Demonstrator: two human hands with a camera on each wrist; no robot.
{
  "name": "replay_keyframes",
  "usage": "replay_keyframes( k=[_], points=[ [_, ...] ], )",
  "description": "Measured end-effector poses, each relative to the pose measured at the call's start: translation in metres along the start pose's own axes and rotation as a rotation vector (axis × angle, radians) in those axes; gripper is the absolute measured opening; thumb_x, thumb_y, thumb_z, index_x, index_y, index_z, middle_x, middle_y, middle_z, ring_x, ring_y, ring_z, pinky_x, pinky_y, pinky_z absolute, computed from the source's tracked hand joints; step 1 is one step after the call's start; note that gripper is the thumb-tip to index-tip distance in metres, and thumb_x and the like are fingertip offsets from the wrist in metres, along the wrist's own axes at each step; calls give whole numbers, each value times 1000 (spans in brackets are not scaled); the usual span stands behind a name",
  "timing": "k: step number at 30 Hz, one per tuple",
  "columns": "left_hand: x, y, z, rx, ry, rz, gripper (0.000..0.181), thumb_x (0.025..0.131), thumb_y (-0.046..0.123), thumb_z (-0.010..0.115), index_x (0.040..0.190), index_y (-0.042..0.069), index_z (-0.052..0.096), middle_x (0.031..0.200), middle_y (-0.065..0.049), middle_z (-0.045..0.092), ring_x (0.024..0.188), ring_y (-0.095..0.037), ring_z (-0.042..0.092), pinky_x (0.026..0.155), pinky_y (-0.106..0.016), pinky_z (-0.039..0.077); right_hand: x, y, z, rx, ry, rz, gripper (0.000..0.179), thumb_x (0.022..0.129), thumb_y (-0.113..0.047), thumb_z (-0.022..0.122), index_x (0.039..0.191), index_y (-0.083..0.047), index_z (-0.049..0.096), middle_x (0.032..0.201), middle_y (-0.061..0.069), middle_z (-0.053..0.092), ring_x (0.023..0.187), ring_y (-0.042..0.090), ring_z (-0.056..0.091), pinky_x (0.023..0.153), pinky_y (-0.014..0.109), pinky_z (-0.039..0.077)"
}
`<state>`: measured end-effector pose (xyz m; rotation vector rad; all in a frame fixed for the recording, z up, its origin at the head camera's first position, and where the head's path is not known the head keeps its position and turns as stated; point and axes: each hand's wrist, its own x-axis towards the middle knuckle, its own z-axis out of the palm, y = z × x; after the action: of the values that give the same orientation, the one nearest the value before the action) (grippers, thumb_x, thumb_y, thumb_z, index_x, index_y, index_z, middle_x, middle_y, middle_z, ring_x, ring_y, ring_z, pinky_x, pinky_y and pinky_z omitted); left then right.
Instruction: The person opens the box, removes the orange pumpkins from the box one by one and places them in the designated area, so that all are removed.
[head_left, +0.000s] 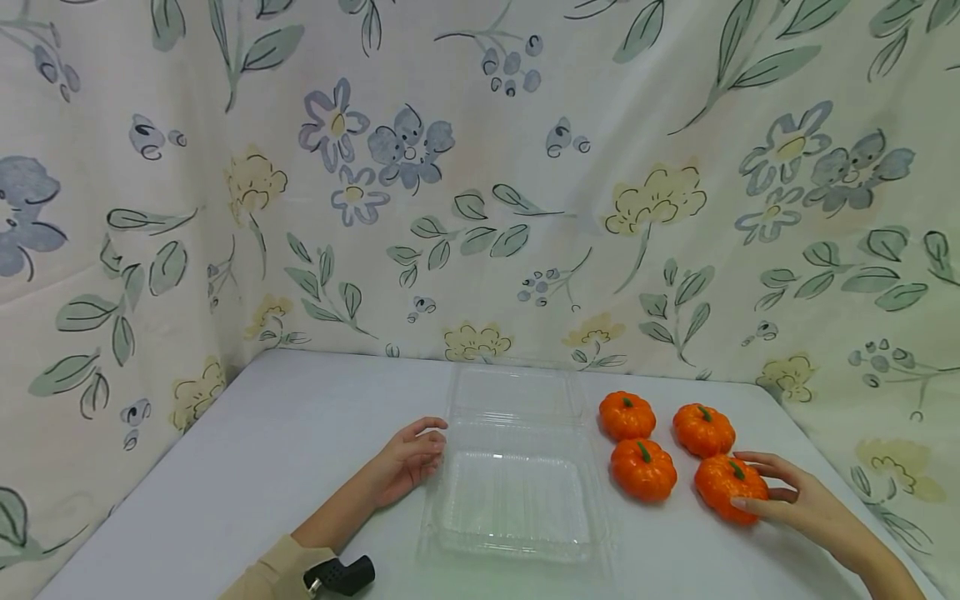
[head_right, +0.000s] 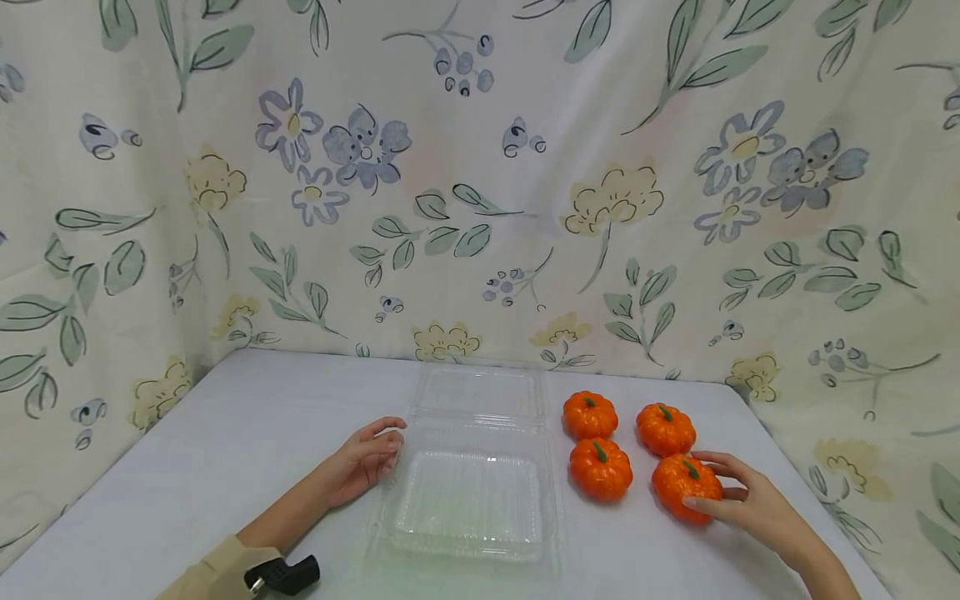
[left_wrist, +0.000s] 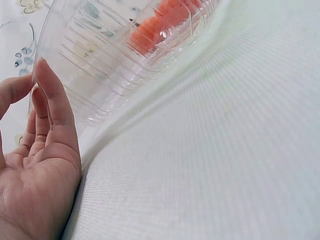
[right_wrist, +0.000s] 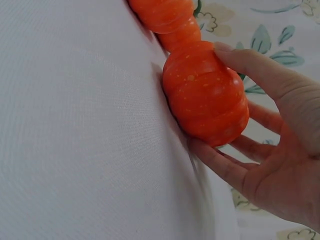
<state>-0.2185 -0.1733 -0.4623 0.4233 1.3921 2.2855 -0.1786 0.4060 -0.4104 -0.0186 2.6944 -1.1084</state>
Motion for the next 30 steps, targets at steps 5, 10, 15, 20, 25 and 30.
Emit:
replay_keyframes(
  k=[5,10,15,20,25,30],
  points=[
    [0,0,0,1,0,2,25,105,-2,49,126,12,50,96,6,61,77,-5,62,72,-15,54,0,0,0,-2,2,-15,77,101,-33,71,155,6,33,152,45,34,117,37,63,85,39,57],
    [0,1,0,0,8,-4,26,104,-2,50,126,12,51,97,5,61,77,-5,62,72,-15,54,0,2,1,-13,1,-23,77,101,-34,70,155,5,32,152,45,34,117,37,63,85,40,57],
    [-1,2,0,-1,10,-7,25,105,-1,50,126,13,51,97,5,61,77,-5,61,71,-15,53,1,4,1,-12,0,-24,76,101,-33,70,155,5,32,151,45,35,117,38,63,86,43,58],
    [-2,2,0,-1,20,-9,25,105,-1,50,126,13,51,98,5,61,77,-5,60,72,-15,54,2,5,0,-19,6,-36,76,101,-33,71,155,5,32,149,44,38,117,41,61,88,48,59],
    [-1,1,0,-3,25,-9,26,104,-3,50,126,12,51,97,5,60,76,-3,62,72,-15,56,0,2,0,-59,25,-44,78,101,-34,71,155,6,31,148,45,39,118,46,60,88,54,59],
    [-1,0,-1,-13,17,-20,28,104,-2,50,129,11,50,98,5,61,76,-3,63,71,-15,56,-4,-2,-2,-74,47,-80,78,101,-33,71,155,6,30,147,44,42,117,47,61,89,58,59]
  ],
)
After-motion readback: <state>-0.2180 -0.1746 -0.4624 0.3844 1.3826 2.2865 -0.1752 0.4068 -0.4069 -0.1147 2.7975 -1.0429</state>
